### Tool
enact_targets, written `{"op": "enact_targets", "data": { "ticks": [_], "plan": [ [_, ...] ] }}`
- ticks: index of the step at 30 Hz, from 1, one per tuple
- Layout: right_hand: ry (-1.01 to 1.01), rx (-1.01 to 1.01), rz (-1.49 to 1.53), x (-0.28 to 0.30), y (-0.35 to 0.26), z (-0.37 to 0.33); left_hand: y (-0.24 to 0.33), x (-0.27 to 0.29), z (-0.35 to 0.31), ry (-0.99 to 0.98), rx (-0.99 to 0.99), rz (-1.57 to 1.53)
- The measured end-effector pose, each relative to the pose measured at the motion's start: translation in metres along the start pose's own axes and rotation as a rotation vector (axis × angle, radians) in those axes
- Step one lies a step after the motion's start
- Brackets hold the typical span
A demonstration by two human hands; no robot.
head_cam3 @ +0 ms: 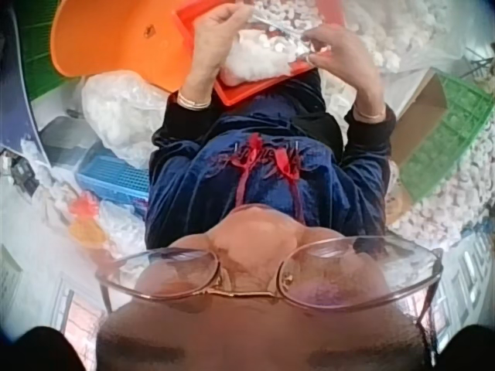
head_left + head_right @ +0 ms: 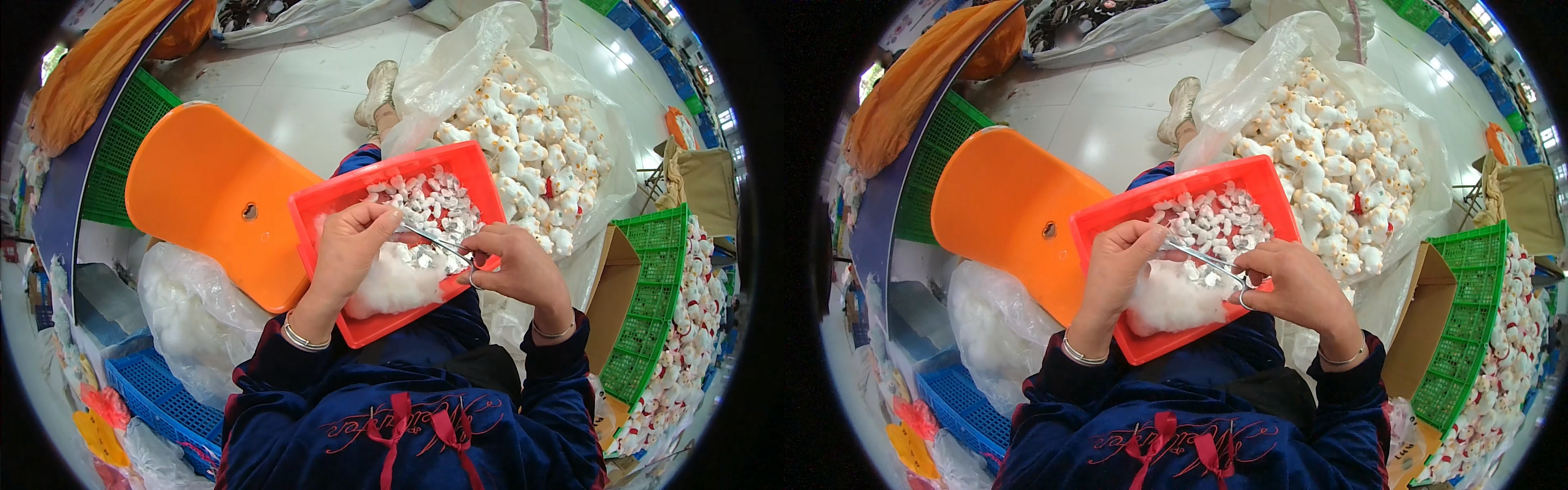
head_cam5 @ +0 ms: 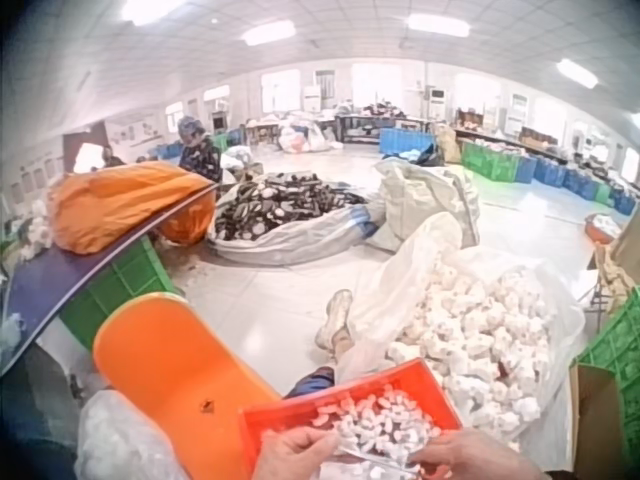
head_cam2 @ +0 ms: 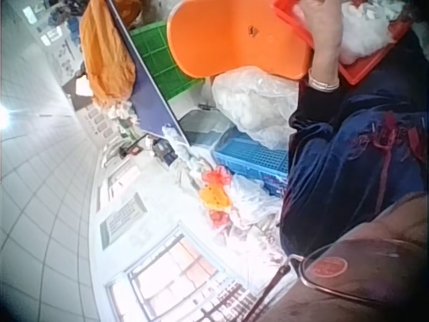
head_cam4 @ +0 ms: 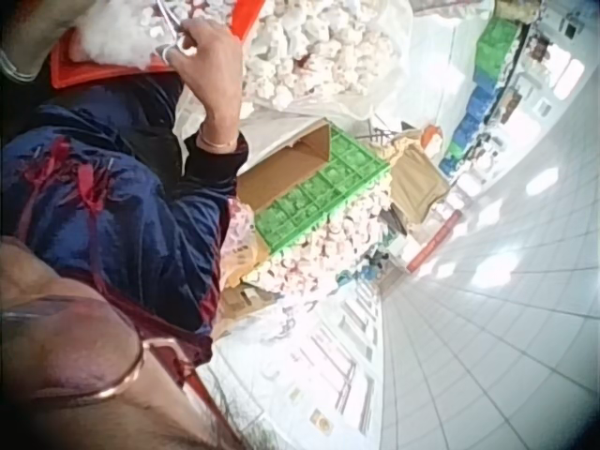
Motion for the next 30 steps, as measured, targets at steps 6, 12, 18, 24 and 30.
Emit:
{"op": "enact_targets", "data": {
  "ticks": [6,12,18,24,30],
  "plan": [
    [-0.013,-0.046,0.061,-0.003,0.005,-0.001,0.008,-0.006,-0.002,0.005,-0.044,-0.038],
    [-0.062,-0.070,0.196,-0.009,0.006,-0.004,0.010,-0.004,-0.004,-0.031,-0.021,-0.006],
    [-0.062,-0.059,0.180,-0.013,0.006,-0.004,0.014,-0.001,-0.009,0.044,-0.076,0.152],
    [-0.048,-0.106,0.344,-0.030,0.012,-0.005,0.021,-0.003,-0.012,0.156,-0.268,0.221],
    [-0.071,-0.130,0.453,-0.046,0.014,-0.007,0.026,-0.007,-0.017,0.168,-0.398,0.473]
  ]
}}
Point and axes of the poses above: each hand's wrist, its own z-axis towards the middle knuckle, its own x-axis out of the back of the hand, y = z × x, the point moved 6 cm from there along z, towards the middle knuckle, and after that the axes turned 1 degree about x, right-handed, at the moved point
